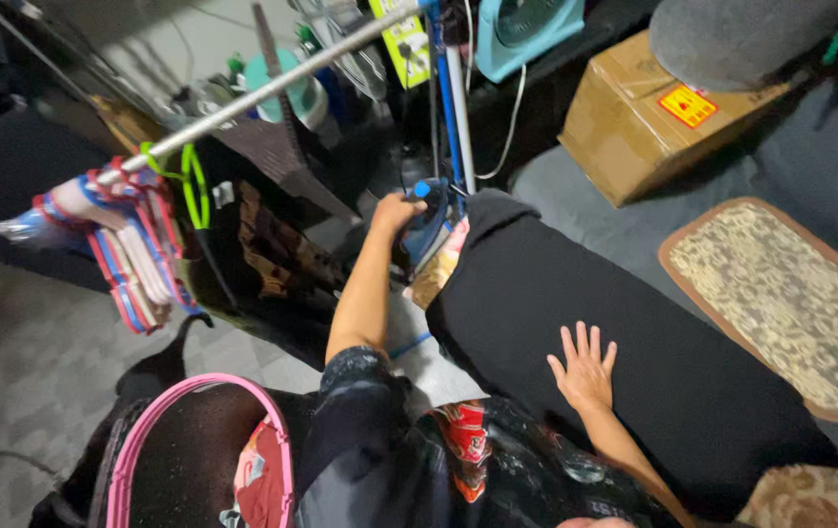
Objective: The person irons a black t-shirt on a small ironing board using a blue electric iron. They repeatedly smooth the front, back, and sleeves, flip the shirt, and continue ironing until the garment is flat and wrinkle-free.
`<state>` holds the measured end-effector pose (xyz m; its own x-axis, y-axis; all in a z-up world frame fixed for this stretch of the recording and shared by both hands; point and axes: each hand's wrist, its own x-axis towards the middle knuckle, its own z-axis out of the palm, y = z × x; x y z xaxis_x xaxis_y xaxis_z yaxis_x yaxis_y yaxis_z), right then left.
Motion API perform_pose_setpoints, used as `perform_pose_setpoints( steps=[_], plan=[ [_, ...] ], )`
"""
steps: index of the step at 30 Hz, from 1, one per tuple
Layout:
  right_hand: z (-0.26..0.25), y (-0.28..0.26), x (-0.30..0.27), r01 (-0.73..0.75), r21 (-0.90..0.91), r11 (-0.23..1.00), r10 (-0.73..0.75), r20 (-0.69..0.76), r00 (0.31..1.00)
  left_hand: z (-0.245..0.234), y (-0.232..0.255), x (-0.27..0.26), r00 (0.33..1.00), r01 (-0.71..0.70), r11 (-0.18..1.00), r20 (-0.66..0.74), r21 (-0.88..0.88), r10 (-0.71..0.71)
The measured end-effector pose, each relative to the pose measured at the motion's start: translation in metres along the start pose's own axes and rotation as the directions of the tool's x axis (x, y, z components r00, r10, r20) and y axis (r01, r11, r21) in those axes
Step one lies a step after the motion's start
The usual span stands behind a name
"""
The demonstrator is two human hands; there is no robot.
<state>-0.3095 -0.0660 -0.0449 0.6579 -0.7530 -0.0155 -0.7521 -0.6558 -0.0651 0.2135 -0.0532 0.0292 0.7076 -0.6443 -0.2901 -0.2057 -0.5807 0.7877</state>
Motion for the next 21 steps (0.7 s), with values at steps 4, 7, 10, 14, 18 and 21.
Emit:
perform_pose_setpoints(
  steps=[4, 7, 10, 14, 18, 21],
  plan=[
    [0.007, 0.002, -0.004, 0.003, 0.097, 0.995, 0.002, -0.054, 0.999, 0.007, -0.015, 0.023, 0.997, 0.044, 0.991, 0.062, -0.123, -0.037],
    [0.008, 0.014, -0.017, 0.021, 0.252, 0.968, 0.042, -0.242, 0.969, 0.014, -0.022, 0.031, 0.997, 0.058, 0.957, 0.060, -0.283, -0.043],
    [-0.002, 0.039, -0.041, -0.147, 0.254, 0.956, 0.215, -0.266, 0.939, 0.014, -0.021, 0.031, 0.993, 0.117, 0.945, 0.056, -0.305, -0.104],
    [-0.022, 0.093, -0.100, -0.375, 0.277, 0.885, 0.462, -0.407, 0.788, 0.022, -0.015, 0.017, 0.958, -0.152, 0.958, -0.202, 0.245, 0.203],
    [-0.022, 0.161, -0.139, -0.649, 0.251, 0.718, 0.657, -0.550, 0.515, 0.071, -0.004, -0.007, 0.808, -0.412, 0.822, -0.260, 0.392, 0.529],
    [-0.014, 0.214, -0.147, -0.802, 0.431, 0.414, 0.907, -0.264, 0.327, 0.125, -0.013, -0.048, 0.940, -0.294, 0.872, -0.048, 0.391, 0.338]
  ],
)
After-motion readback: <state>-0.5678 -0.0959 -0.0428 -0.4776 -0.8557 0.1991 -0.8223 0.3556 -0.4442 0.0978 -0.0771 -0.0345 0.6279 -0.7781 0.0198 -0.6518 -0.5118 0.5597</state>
